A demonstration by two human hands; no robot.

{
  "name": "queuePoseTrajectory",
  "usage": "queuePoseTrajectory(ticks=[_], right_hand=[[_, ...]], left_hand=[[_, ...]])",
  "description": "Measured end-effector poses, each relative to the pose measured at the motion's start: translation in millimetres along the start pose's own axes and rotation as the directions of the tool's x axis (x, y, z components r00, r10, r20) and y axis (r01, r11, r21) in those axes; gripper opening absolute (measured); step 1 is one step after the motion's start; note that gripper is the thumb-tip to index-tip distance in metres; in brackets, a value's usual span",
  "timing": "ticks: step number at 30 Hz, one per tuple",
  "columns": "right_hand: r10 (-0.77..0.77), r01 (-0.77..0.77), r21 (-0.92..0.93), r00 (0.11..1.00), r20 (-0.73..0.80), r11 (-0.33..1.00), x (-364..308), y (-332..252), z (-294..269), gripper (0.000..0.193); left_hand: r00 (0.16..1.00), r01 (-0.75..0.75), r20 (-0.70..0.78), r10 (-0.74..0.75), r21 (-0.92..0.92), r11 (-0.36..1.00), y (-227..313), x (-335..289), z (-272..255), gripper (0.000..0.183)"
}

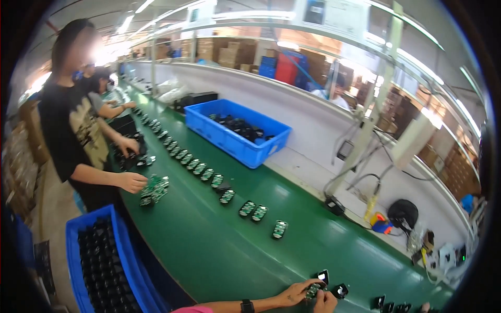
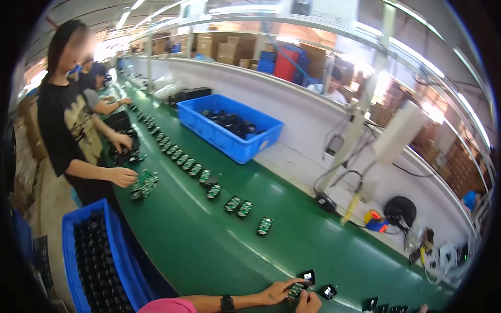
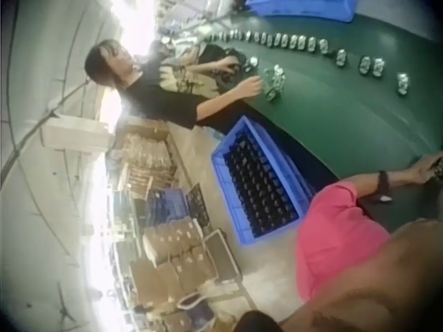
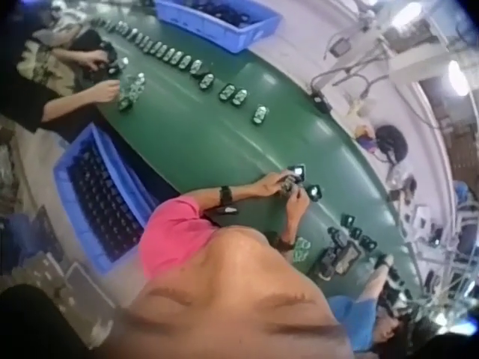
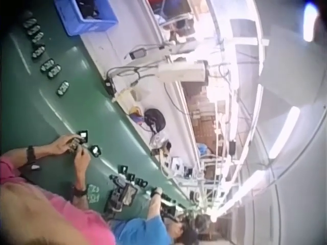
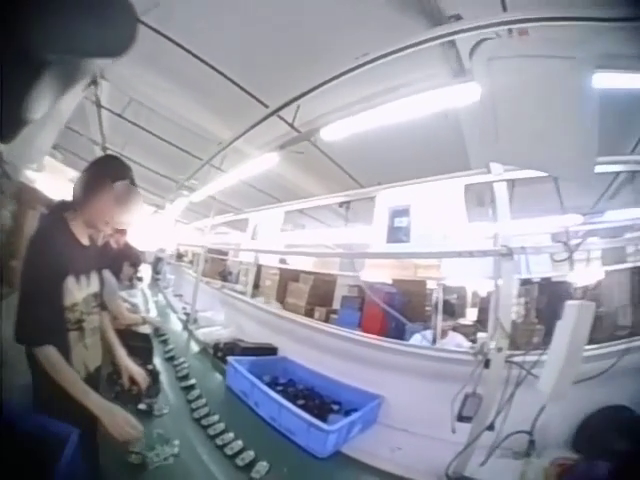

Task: The person assembles electronic devices by inserting circuit boards into plastic housings, pressing them together, and placing them on a conveyor belt before finally moving a crate of the units.

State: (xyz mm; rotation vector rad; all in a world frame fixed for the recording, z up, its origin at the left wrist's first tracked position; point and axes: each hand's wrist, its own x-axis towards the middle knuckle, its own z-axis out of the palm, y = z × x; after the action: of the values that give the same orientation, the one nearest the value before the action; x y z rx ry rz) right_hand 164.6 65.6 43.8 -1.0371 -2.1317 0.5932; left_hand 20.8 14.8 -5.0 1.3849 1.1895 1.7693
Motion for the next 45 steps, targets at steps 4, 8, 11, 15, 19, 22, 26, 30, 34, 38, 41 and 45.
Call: queuePoseTrajectory(ticks=[4,8,11,15,19,22,26,30,34,38,41,45], right_hand=[[0.149,-0.154,0.016,0.976,0.157,0.988,-5,-20,-1,0.033],[0.209,-0.249,0.266,0.963,0.170,0.931,-25,33,31,0.029],[0.302,-0.359,0.398,0.932,0.200,0.844,-19,-3,16,0.026],[0.264,-0.411,0.378,0.885,0.384,0.830,-8,-8,-2,0.024],[0.323,-0.465,0.384,0.867,0.379,0.797,-9,17,-2,0.020],[0.297,-0.378,0.405,0.922,0.250,0.833,-7,8,-3,0.017],[0.357,-0.494,0.428,0.861,0.362,0.757,-2,-2,-8,0.022],[0.386,-0.558,0.399,0.814,0.434,0.728,2,-17,-16,0.025],[0.304,-0.380,0.266,0.909,0.285,0.886,-2,0,-7,0.025],[0.215,-0.260,0.402,0.964,0.154,0.878,-16,59,21,0.020],[0.256,-0.286,0.366,0.958,0.129,0.886,-13,43,18,0.025],[0.241,-0.246,0.153,0.969,0.053,0.957,-12,14,7,0.025]], left_hand=[[0.946,0.324,0.015,-0.325,0.053,0.945,19,2,-12,0.055],[0.999,-0.021,-0.043,0.028,0.160,0.987,8,1,-6,0.055],[0.998,0.055,-0.041,-0.049,0.154,0.986,16,-1,-9,0.056],[0.997,0.070,0.023,-0.074,0.123,0.990,5,-3,-8,0.058],[0.985,0.111,0.129,-0.117,0.050,0.993,8,1,-4,0.053],[0.966,0.205,0.163,-0.203,0.006,0.979,4,-2,-4,0.053],[0.981,0.114,0.153,-0.122,0.060,0.992,-6,-3,-3,0.058],[0.937,0.267,0.217,-0.274,0.064,0.962,7,4,-8,0.061],[0.919,0.355,0.194,-0.344,-0.026,0.934,11,3,-7,0.060],[0.952,0.294,0.103,-0.289,-0.036,0.955,7,-1,-4,0.055],[0.935,0.342,0.161,-0.315,-0.188,0.921,4,0,-5,0.057],[0.798,0.581,0.420,-0.433,-0.341,0.739,-2,14,-19,0.057]])
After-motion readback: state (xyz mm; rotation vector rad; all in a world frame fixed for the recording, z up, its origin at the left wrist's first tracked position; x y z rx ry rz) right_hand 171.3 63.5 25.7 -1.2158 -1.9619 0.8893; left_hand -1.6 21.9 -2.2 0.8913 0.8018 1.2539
